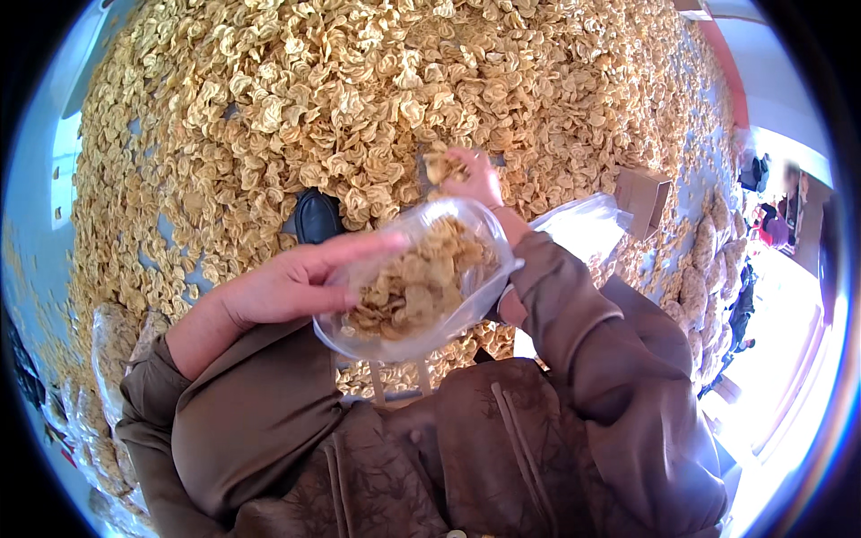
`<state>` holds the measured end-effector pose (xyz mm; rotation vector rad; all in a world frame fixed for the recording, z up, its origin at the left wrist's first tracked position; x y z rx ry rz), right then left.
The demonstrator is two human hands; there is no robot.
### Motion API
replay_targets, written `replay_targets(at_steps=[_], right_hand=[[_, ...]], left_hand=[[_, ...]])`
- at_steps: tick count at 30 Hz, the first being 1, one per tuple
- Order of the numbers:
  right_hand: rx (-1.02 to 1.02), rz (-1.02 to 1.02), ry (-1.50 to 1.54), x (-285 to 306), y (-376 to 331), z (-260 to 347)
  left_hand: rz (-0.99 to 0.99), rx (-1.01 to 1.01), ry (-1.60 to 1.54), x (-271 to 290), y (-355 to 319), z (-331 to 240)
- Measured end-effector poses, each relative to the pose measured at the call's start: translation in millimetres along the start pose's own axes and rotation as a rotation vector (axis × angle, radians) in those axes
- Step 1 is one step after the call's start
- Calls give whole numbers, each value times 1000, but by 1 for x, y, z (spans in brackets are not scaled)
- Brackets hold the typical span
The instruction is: The person scoops dried pasta from a large bin into clear plastic bags by hand, then ties each bag and places it aside. The person repeats this process multiple times, filling several bags from the bulk pile.
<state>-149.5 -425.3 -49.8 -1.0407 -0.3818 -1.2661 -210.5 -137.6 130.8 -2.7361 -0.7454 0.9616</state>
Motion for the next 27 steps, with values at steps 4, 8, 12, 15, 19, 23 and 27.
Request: replay_targets(at_steps=[4, 8, 12, 15, 19, 23, 27], right_hand=[[181, 12, 865, 80, -29, 102], [608, 319, 789, 92, -114, 172], [985, 431, 9, 77, -175, 165], [579, 621, 387, 120, -167, 160], [111, -202, 652, 128, -113, 39], [-20, 90, -398, 12, -146, -69], [206, 432, -708, -56, -182, -31]], left_hand=[[-322, -90, -22, -6, -9, -1], [-469, -152, 84, -17, -6, -13], [-488, -62, 308, -37, -19, -18], [-431, 64, 547, -67, -37, -40], [-374, -36, 955, -125, -56, -82], [-635, 100, 690, -173, -79, -90], [-937, 159, 735, -161, -103, -65]])
Point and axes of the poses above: each hand's wrist, its own y-axis towards the middle knuckle, its own x-axis out of the back of the hand, z = x × y, the point moved 4 cm from there along y, towards the middle knuckle, and after that the axes turned 3 degrees about -z, right-handed, at the moved point
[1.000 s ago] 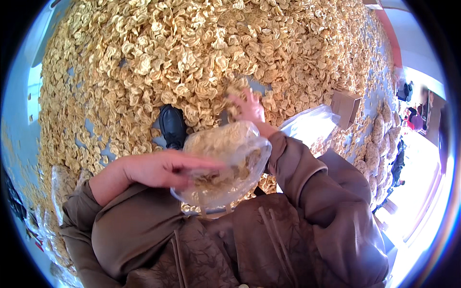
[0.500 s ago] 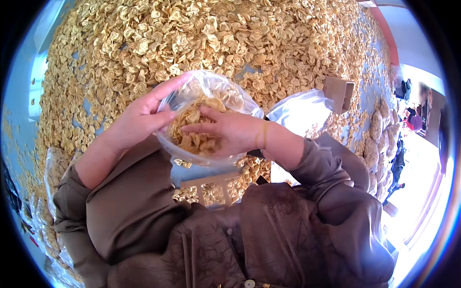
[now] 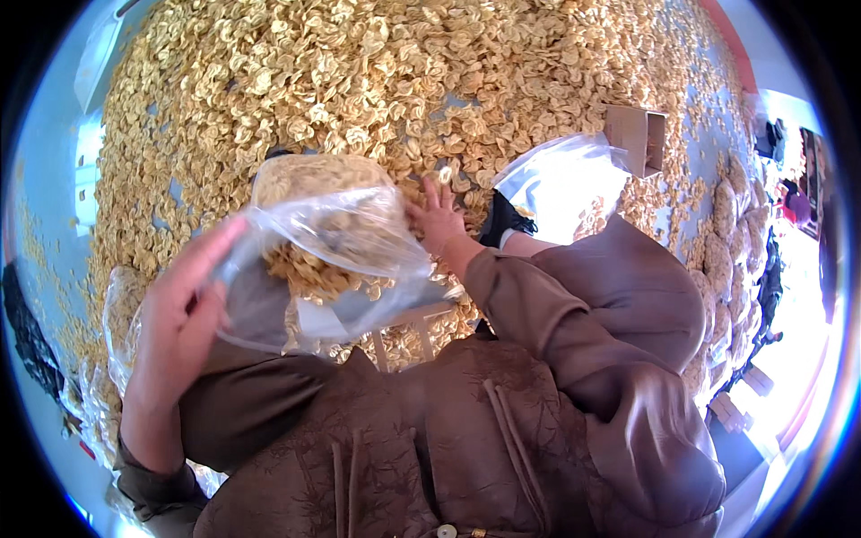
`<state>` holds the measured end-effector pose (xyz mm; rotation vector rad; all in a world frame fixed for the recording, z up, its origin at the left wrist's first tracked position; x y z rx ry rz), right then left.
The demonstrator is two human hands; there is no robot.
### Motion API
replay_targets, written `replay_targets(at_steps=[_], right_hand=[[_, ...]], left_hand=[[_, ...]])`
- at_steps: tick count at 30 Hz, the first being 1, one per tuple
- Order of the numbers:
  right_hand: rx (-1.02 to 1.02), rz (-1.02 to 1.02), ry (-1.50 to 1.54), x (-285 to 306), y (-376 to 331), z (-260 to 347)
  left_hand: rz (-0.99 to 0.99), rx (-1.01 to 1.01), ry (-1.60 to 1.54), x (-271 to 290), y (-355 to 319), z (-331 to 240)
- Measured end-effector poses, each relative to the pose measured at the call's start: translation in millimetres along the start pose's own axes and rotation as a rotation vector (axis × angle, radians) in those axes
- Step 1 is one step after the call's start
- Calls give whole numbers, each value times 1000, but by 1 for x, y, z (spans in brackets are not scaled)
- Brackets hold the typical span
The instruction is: The person scoops dried pasta from a large bin into clear plastic bags by hand, then ties each bag and places it aside. The person repeats this process multiple times, filling several bags from the bulk pile.
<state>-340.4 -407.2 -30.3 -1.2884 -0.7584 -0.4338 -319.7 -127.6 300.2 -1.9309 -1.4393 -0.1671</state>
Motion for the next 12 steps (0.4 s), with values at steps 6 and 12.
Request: replay_targets(at_steps=[6, 12], right_hand=[[-112, -189, 268, -3, 53, -50], [-29, -406, 1491, 140, 74, -69]], left_hand=[[-158, 152, -128, 10, 22, 25], [-79, 158, -153, 14, 53, 16]])
Point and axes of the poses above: each hand's wrist, its own y-axis towards the middle knuckle, its own x-axis out of the back of the hand, z = x × y, the point moved 4 cm from there along y, towards the middle knuckle, and after that the axes turned 3 degrees about -z, right-handed, at the moved point
